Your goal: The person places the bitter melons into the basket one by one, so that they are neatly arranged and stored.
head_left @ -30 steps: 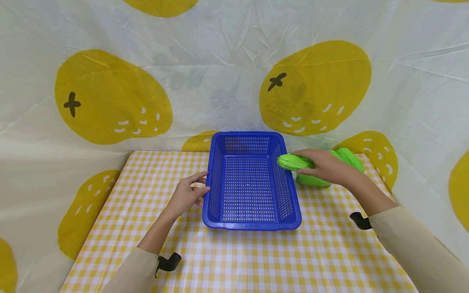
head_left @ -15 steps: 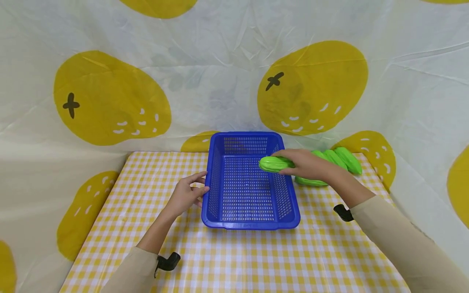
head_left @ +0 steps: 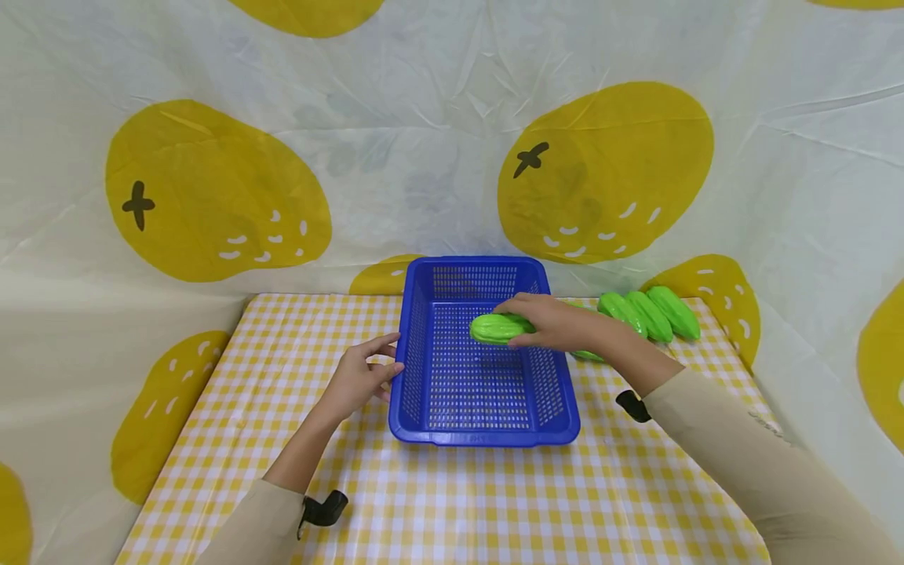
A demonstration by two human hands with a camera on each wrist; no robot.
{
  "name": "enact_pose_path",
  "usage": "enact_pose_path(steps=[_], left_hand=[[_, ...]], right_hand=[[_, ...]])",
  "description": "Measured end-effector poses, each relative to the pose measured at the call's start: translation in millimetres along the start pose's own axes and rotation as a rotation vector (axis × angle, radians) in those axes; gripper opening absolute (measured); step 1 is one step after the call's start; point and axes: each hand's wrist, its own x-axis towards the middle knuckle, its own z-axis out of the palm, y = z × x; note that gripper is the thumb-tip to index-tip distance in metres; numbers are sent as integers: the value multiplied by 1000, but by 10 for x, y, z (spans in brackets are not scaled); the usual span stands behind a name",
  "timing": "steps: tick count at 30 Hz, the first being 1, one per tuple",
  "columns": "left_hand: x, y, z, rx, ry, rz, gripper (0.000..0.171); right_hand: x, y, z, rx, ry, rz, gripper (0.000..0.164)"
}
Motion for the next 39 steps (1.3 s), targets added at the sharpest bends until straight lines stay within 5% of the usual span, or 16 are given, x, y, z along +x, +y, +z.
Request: enact_pose_path(steps=[39], left_hand=[[-8, -12, 14, 10, 15, 7, 57]], right_hand=[[636, -422, 386, -1, -424, -87, 45]])
